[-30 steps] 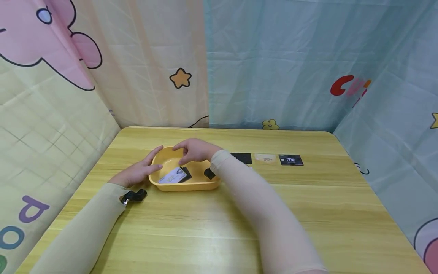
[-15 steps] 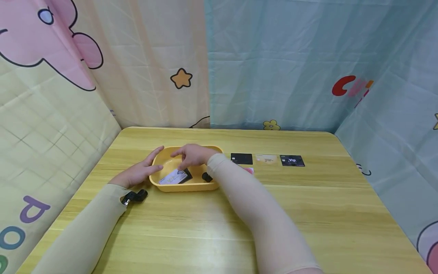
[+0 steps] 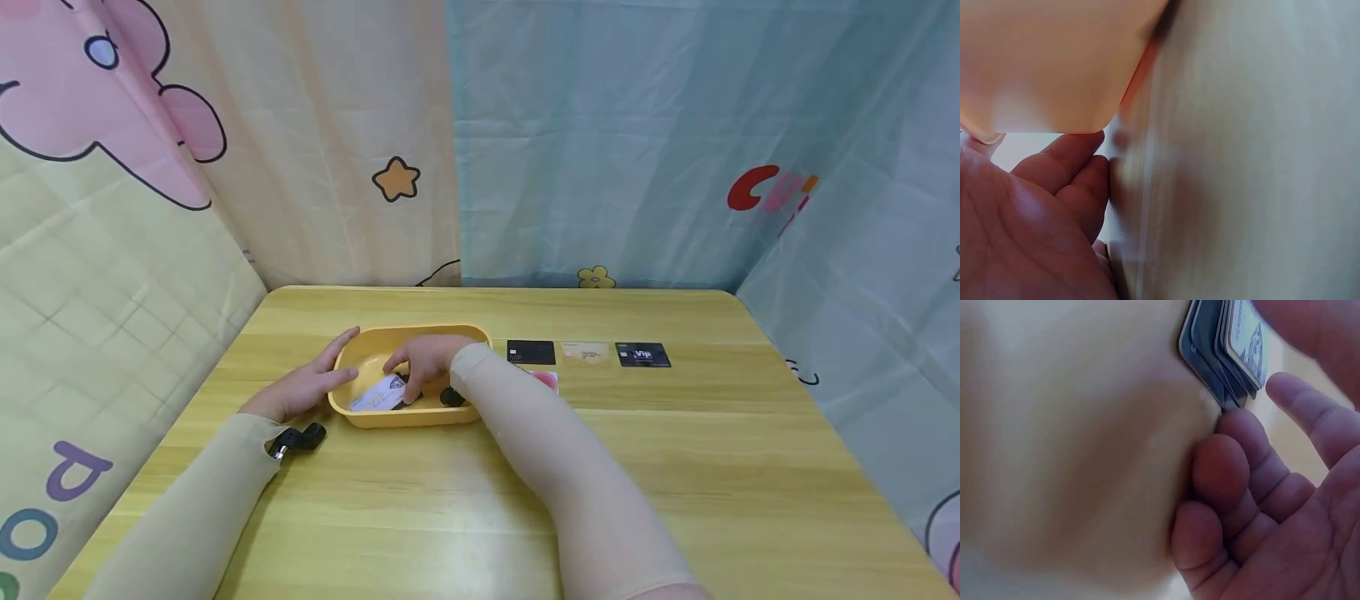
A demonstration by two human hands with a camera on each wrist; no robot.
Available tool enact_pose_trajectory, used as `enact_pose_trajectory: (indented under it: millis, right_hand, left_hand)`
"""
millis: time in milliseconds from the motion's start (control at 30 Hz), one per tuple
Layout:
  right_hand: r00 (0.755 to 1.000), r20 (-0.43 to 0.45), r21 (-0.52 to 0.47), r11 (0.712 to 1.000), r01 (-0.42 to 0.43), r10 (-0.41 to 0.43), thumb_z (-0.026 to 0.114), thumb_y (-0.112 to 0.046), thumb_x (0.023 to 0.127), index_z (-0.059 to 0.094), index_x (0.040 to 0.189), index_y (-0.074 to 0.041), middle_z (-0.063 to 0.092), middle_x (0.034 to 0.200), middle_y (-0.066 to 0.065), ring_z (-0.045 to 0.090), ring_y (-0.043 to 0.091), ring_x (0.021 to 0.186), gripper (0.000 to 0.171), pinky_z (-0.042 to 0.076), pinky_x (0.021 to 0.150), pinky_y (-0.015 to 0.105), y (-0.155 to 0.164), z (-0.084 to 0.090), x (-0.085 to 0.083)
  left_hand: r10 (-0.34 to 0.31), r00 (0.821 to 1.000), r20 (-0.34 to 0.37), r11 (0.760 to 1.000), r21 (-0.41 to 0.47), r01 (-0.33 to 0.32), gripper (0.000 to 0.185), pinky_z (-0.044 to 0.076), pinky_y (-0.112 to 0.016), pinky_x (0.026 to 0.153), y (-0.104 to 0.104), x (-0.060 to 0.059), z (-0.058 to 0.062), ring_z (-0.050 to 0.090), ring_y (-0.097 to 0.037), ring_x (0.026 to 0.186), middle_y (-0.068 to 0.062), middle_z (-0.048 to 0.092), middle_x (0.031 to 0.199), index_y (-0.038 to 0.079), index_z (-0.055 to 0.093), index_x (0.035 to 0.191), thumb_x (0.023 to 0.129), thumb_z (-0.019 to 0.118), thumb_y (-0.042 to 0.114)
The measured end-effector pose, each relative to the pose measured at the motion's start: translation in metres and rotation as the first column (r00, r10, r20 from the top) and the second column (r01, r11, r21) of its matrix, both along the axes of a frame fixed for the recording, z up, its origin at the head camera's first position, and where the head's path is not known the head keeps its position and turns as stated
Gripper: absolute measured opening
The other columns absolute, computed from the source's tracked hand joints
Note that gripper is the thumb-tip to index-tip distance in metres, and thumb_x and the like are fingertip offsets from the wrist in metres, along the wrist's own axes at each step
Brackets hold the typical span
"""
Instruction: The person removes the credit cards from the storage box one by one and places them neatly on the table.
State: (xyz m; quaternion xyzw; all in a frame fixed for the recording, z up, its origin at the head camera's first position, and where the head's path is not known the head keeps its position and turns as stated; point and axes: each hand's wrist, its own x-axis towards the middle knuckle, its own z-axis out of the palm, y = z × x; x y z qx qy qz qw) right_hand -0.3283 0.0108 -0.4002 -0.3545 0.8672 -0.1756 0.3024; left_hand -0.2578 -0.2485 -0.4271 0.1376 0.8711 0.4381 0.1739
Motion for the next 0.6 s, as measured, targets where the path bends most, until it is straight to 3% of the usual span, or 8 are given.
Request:
enact_pose_trajectory:
  millis: [67,200,600]
  right_hand:
    - [1.0,-0.024,0.018,1.0,-0.017,0.017,0.09,-0.022,0.085,0.067,0.143,-0.031,0.068,0.111,0.001,0.058,0.018,0.1,0.063,0.048,0.095,0.033,0.0001,-0.0027,-0.0006]
    - [0.997,-0.058,0.024,0.999,-0.04,0.041,0.088,-0.017,0.085,0.071,0.135,-0.03,0.065,0.102,0.0,0.057,0.017,0.091,0.055,0.047,0.083,0.028,0.0004,-0.0057,-0.0006]
    - [0.997,-0.075,0.018,1.0,-0.022,0.024,0.087,-0.015,0.086,0.071,0.132,-0.029,0.066,0.102,-0.001,0.058,0.017,0.091,0.051,0.048,0.083,0.028,-0.001,-0.0048,0.0023]
  left_hand:
    - [0.005,1.0,-0.002,1.0,0.002,-0.004,0.079,0.008,-0.075,0.125,0.0006,0.0003,-0.0019,0.007,-0.05,0.161,-0.016,-0.001,0.178,0.036,-0.002,0.17,0.11,0.05,0.041]
    - [0.012,1.0,0.003,1.0,-0.006,-0.012,0.079,0.008,-0.075,0.124,0.0015,0.0007,-0.0041,0.005,-0.05,0.161,-0.015,-0.003,0.178,0.038,-0.003,0.169,0.11,0.049,0.044]
    - [0.015,1.0,-0.009,1.0,-0.02,-0.015,0.078,0.009,-0.076,0.124,0.0012,0.0006,-0.0018,0.005,-0.05,0.161,-0.014,-0.004,0.178,0.038,-0.002,0.169,0.11,0.049,0.044]
